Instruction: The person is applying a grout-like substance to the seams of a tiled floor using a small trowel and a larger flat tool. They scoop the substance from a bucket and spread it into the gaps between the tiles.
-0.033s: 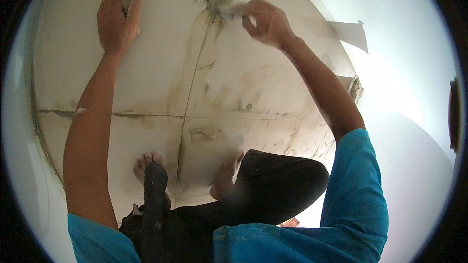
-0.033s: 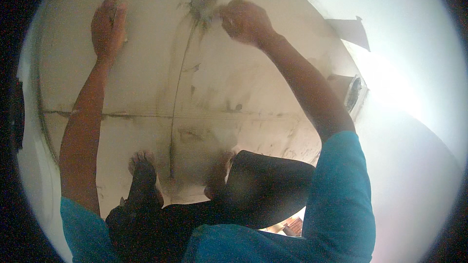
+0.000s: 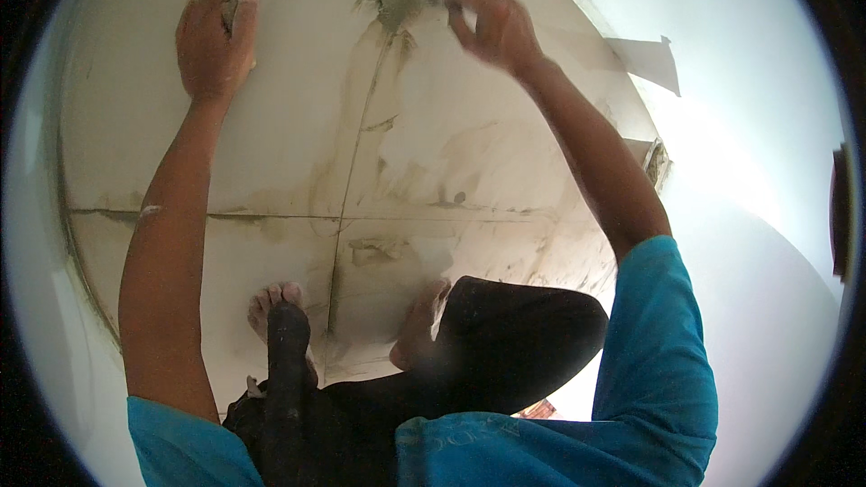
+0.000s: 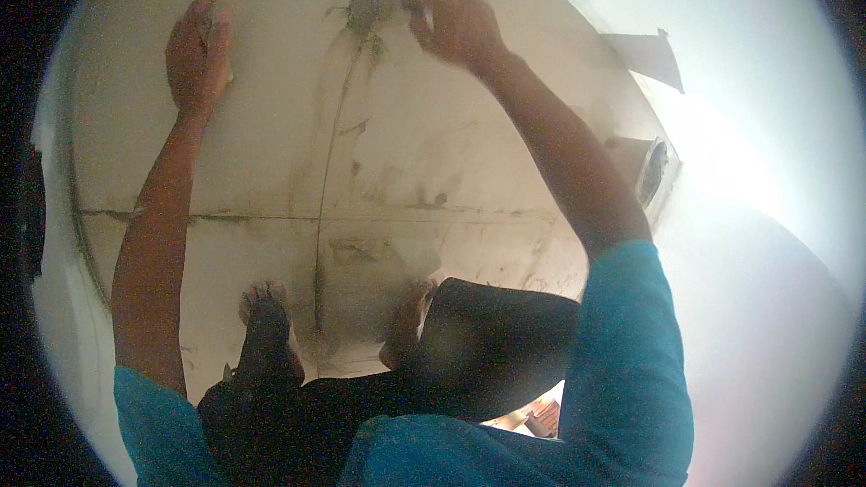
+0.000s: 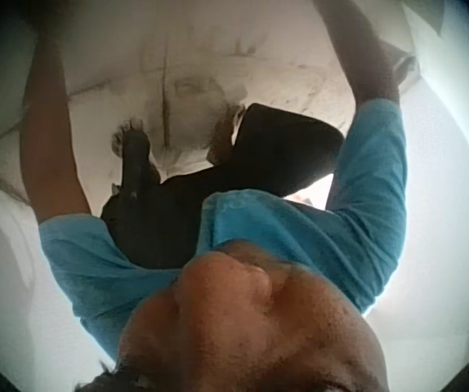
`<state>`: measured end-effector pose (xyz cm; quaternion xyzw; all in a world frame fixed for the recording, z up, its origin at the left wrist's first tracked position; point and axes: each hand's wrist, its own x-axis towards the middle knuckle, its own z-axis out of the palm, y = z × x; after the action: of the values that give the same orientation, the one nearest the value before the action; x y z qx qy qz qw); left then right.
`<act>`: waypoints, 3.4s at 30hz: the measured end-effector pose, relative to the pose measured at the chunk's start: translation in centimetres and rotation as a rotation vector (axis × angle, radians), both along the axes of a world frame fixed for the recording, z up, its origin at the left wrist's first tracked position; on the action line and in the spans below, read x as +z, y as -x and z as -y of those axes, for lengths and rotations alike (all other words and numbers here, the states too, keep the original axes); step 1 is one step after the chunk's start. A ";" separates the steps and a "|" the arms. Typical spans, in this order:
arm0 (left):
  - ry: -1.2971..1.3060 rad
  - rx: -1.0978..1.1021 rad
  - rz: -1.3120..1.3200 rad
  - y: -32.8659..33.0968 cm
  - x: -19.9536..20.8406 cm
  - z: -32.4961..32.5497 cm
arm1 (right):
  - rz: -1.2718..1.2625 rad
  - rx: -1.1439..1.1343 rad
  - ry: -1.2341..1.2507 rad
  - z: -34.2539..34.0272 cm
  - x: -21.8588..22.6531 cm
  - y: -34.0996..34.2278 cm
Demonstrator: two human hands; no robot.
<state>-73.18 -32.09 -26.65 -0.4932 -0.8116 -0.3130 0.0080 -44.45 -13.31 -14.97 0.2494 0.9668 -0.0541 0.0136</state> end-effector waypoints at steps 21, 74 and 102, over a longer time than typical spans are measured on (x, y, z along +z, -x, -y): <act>0.115 -0.056 -0.125 -1.1 2.9 -1.4 | -0.327 -0.192 -0.172 3.1 -5.1 4.6; 0.132 -0.117 -0.089 -1.0 3.2 -1.4 | -0.204 -0.418 -0.071 -7.1 -3.8 8.9; 0.109 -0.084 -0.089 -1.3 2.6 -1.4 | -0.066 -0.628 -0.185 -0.7 -4.4 6.5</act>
<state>-71.92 -30.72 -24.03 -0.5399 -0.8050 -0.2461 0.0040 -50.92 -12.65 -19.36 0.5338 0.8433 0.0244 -0.0577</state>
